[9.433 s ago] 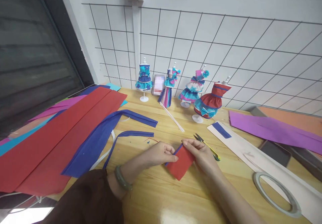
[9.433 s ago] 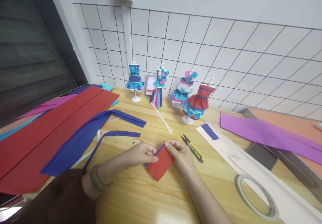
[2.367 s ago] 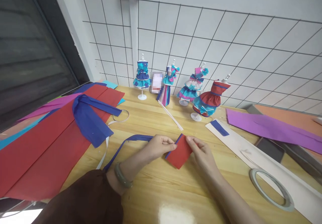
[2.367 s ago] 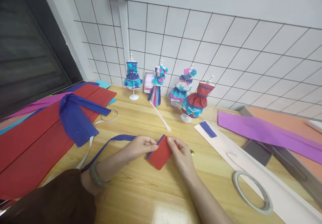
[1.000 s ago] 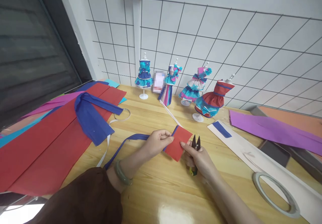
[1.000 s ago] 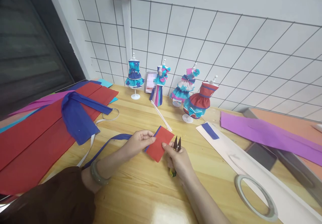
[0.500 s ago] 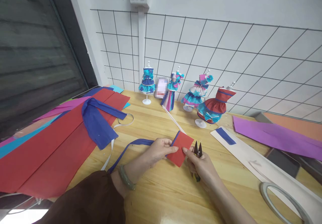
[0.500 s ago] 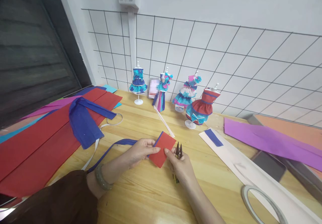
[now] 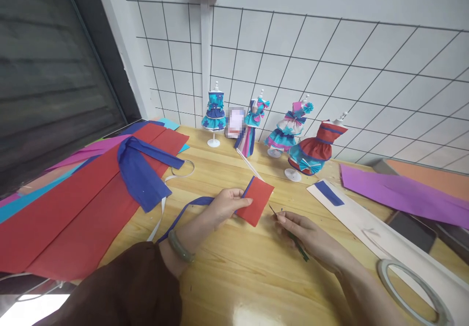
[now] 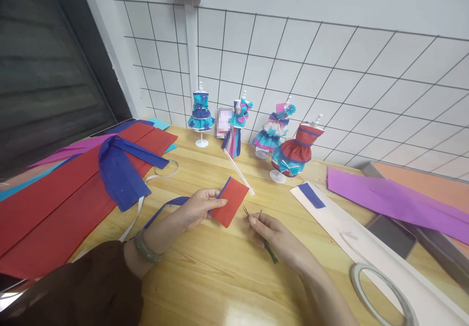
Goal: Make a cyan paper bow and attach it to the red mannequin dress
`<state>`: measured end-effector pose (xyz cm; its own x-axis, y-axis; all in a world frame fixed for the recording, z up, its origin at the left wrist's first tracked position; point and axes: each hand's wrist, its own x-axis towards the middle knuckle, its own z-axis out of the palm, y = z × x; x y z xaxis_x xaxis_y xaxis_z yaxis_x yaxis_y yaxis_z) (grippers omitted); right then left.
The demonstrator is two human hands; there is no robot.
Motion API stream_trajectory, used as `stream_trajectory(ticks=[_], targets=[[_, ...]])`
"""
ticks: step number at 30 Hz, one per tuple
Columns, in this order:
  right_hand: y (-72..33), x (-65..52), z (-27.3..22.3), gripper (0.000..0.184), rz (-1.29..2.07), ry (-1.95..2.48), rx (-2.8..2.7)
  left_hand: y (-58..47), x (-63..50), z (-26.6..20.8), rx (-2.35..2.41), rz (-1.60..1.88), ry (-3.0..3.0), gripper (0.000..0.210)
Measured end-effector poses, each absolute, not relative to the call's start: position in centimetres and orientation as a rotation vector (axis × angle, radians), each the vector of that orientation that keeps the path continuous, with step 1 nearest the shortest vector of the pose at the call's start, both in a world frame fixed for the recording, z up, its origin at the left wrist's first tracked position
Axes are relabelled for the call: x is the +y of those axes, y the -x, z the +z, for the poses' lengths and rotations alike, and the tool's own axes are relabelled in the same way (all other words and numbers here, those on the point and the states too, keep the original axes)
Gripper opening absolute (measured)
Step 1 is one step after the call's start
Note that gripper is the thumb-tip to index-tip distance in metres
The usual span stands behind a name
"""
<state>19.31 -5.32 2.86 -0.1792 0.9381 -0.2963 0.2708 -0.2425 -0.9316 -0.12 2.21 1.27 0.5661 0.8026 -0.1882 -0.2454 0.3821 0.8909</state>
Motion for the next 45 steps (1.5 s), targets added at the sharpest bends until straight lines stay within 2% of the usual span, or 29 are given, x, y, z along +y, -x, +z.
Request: stream_trajectory(ticks=[8, 17, 27, 38, 45], targets=[[-19.3, -5.5, 3.0, 0.042, 1.57, 1.457, -1.519, 0.3, 2.7, 0.2, 0.646, 0.702, -1.03, 0.025], [-19.4, -5.3, 2.8, 0.037, 1.553, 1.464, -1.503, 0.4, 2.6, 0.5, 0.51, 0.695, -0.997, 0.026], [-19.1, -5.2, 3.1, 0.037, 1.549, 1.431, -1.453, 0.7, 2.8, 0.5, 0.454, 0.616, -0.891, 0.037], [-19.1, -5.2, 3.2, 0.037, 1.534, 1.468, -1.505, 0.0, 2.8, -0.1, 0.477, 0.747, -1.105, 0.035], [-18.8, -5.2, 2.9, 0.038, 1.513, 1.487, -1.513, -0.1, 2.6, -0.4, 0.528, 0.7, -1.177, 0.032]])
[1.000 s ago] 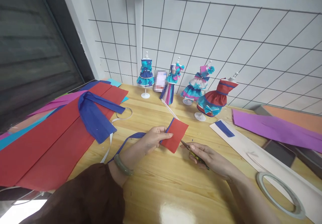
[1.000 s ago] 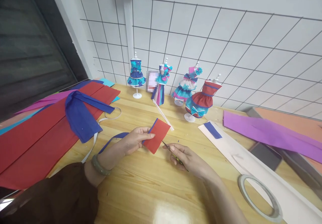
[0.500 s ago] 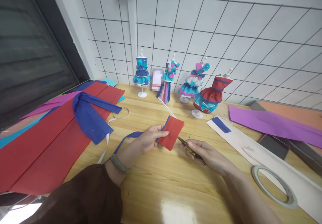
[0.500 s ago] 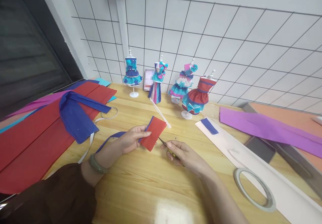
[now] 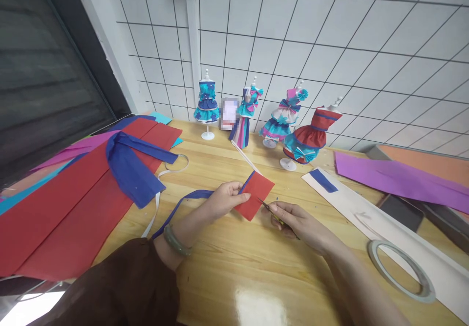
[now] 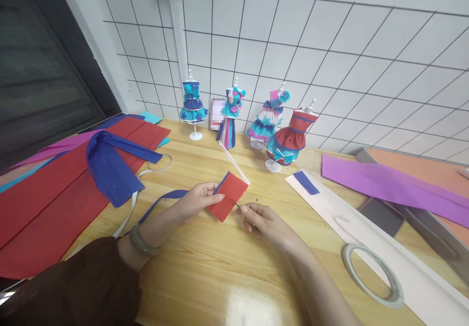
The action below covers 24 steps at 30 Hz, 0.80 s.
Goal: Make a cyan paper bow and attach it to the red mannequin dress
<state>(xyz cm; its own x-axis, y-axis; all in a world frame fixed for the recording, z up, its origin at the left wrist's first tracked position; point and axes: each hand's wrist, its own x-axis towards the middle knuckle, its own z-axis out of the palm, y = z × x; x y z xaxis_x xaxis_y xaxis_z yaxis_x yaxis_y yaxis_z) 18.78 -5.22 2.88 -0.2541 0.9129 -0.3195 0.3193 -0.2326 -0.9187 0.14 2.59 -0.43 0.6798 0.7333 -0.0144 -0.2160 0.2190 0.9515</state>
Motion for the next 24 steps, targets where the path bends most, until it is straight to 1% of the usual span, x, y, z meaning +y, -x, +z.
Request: stream_trajectory(ticks=[9, 17, 20, 24], targets=[[-18.1, -5.1, 2.9, 0.041, 1.469, 1.539, -1.511, -0.4, 2.3, -0.5, 0.57, 0.69, -1.166, 0.031], [-18.8, -5.2, 2.9, 0.04, 1.456, 1.554, -1.51, -0.3, 2.5, -0.1, 0.599, 0.722, -1.138, 0.029], [-19.8, -4.8, 2.6, 0.043, 1.305, 1.679, -1.53, -0.3, 2.6, 0.1, 0.592, 0.783, -1.082, 0.028], [-20.9, -4.1, 1.5, 0.04, 0.905, 1.933, -1.686, -0.3, 2.6, 0.3, 0.596, 0.815, -0.971, 0.027]])
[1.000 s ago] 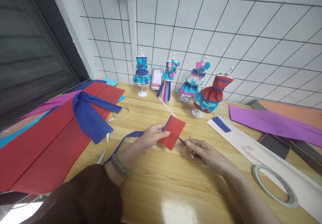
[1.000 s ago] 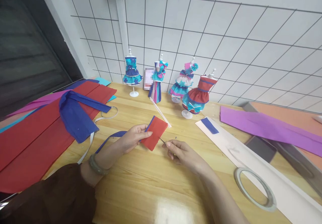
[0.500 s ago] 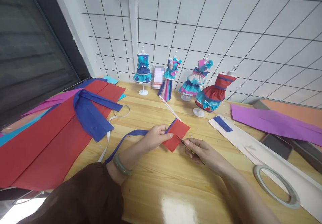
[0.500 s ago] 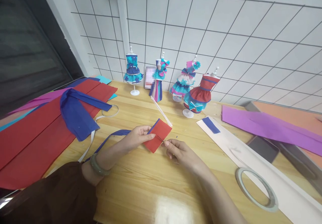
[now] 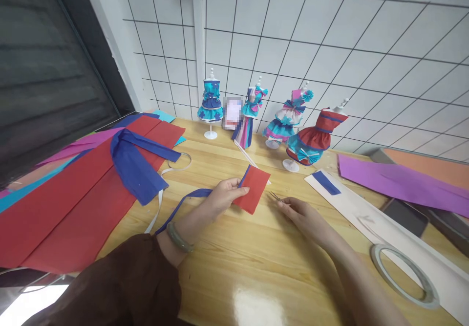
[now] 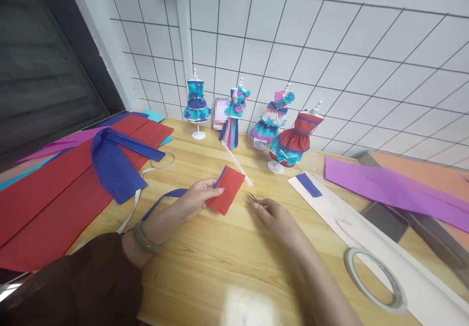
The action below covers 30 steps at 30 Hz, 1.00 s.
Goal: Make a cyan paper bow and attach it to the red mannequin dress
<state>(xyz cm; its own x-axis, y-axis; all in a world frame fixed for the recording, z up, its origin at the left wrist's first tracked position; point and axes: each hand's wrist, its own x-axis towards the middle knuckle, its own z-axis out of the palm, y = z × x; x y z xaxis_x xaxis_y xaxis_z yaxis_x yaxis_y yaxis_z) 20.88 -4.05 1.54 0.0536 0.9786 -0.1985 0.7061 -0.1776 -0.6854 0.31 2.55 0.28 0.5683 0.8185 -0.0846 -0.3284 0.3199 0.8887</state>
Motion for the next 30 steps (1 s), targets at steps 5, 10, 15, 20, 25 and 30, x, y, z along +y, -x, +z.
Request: stream_trajectory(ticks=[5, 10, 15, 20, 25, 30], targets=[[-20.7, -4.0, 0.4, 0.035, 0.632, 2.061, -1.883, -0.3, 2.4, 0.5, 0.562, 0.803, -0.961, 0.027], [-20.6, -4.3, 0.5, 0.03, 0.501, 1.988, -2.043, -0.2, 2.4, 0.3, 0.555, 0.798, -1.026, 0.029], [-20.9, -4.0, 1.3, 0.035, 0.377, 1.799, -1.818, -0.5, 2.1, -0.3, 0.589, 0.715, -1.144, 0.03], [-20.0, -4.7, 2.7, 0.038, 0.665, 1.666, -1.486, -0.4, 1.1, -0.3, 0.567, 0.504, -1.379, 0.023], [-18.5, -5.3, 3.1, 0.043, 1.095, 1.528, -1.597, 0.2, 0.5, 0.4, 0.607, 0.376, -1.718, 0.016], [-18.3, -5.2, 2.9, 0.029, 1.098, 1.561, -1.643, 0.3, 0.6, 0.9, 0.525, 0.323, -1.72, 0.014]])
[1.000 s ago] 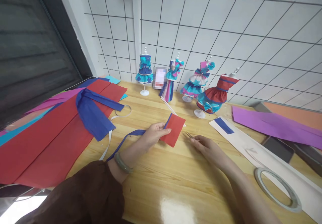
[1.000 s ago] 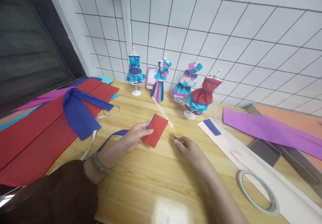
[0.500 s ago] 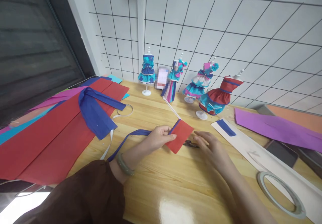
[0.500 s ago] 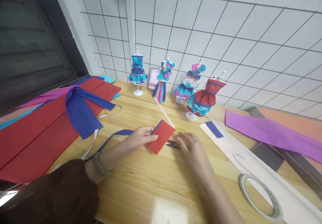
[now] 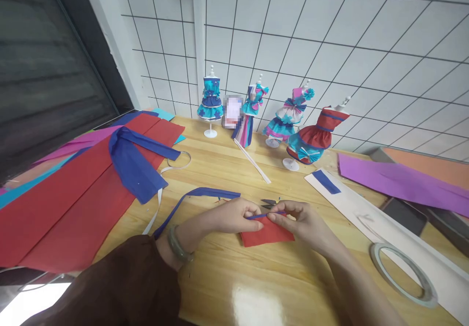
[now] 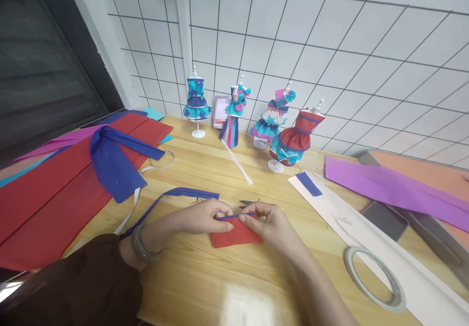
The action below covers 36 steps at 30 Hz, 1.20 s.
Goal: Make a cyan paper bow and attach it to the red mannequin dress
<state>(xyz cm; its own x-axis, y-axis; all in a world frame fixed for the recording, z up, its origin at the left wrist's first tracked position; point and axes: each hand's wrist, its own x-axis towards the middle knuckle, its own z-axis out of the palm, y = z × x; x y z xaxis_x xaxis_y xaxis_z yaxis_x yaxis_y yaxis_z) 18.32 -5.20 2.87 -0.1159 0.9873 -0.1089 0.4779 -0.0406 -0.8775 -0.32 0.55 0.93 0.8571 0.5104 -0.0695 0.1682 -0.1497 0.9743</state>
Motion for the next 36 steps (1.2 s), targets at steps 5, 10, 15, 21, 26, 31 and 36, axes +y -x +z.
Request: stream_trajectory(ticks=[5, 10, 15, 21, 26, 31, 36], targets=[[-19.1, -5.0, 2.4, 0.032, 1.107, 1.568, -1.498, 0.1, 1.2, 0.3, 0.6, 0.435, -1.566, 0.022], [-19.4, -4.7, 2.0, 0.031, 1.101, 1.509, -1.432, -0.4, 1.9, -0.6, 0.603, 0.535, -1.299, 0.029], [-18.8, -4.6, 2.0, 0.036, 1.085, 1.517, -1.365, -0.5, 1.9, -0.4, 0.671, 0.631, -1.204, 0.031], [-18.7, -4.7, 2.1, 0.033, 1.055, 1.537, -1.377, -0.3, 2.0, -0.3, 0.635, 0.681, -1.219, 0.024], [-18.7, -4.8, 2.2, 0.034, 1.101, 1.526, -1.409, -0.3, 2.1, -0.5, 0.67, 0.676, -1.224, 0.026], [-18.2, -4.9, 2.1, 0.033, 1.115, 1.523, -1.471, -0.4, 1.8, -0.3, 0.674, 0.636, -1.22, 0.026], [-18.4, -5.0, 2.0, 0.029, 0.94, 1.574, -1.491, -0.5, 2.0, -0.2, 0.652, 0.694, -1.235, 0.026]])
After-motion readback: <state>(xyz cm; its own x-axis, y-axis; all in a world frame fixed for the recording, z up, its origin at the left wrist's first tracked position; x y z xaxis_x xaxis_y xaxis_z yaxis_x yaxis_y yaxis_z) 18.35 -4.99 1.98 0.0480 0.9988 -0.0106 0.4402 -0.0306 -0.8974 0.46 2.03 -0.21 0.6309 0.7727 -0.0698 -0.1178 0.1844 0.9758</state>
